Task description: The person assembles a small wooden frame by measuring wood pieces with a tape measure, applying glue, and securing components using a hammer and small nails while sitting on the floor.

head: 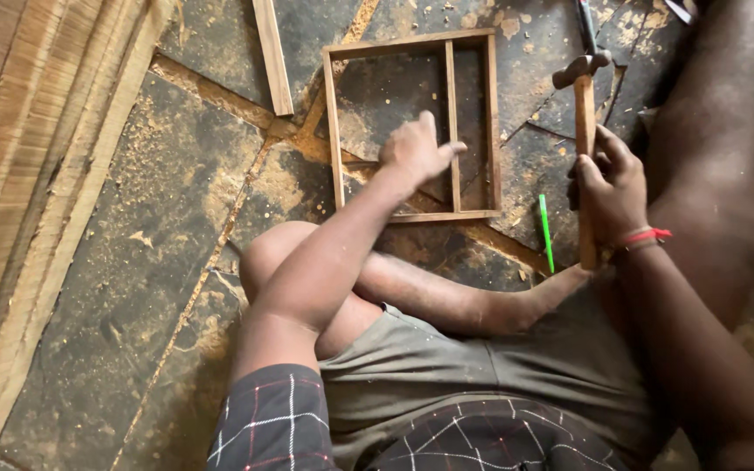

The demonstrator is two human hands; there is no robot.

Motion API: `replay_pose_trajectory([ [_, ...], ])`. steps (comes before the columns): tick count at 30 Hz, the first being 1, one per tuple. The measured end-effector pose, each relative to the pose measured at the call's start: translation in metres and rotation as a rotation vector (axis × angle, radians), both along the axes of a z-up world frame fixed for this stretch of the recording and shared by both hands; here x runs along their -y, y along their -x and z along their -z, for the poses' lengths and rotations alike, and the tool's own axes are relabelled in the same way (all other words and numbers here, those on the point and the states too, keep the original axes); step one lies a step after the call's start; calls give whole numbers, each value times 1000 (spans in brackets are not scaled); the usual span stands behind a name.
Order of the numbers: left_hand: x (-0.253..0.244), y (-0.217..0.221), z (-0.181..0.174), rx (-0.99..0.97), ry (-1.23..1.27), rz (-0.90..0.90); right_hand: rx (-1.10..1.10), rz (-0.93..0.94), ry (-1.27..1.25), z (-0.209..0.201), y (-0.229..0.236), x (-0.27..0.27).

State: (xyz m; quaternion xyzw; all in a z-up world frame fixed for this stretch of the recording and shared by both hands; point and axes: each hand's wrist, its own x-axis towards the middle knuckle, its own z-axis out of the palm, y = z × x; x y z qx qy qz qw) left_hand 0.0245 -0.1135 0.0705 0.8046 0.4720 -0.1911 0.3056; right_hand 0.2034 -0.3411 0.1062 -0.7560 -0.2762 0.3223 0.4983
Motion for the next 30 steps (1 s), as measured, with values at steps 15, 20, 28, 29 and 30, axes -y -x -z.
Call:
replay_pose_trajectory([
  [15, 1, -20, 44, 294, -680, 70, 119, -184, -204, -16, 9, -28],
  [20, 4, -19, 47, 327, -705, 50, 624, -253, -165, -12, -8, -66],
  [28, -2, -22, 47, 244, -579, 93, 821, -227, 115, 12, -28, -154],
  [29, 0, -23, 49, 242, -607, 93, 832, -260, 194, 15, -27, -161],
  [30, -1, -24, 50, 241, -642, 96, 845, -288, 268, 18, -26, -168],
])
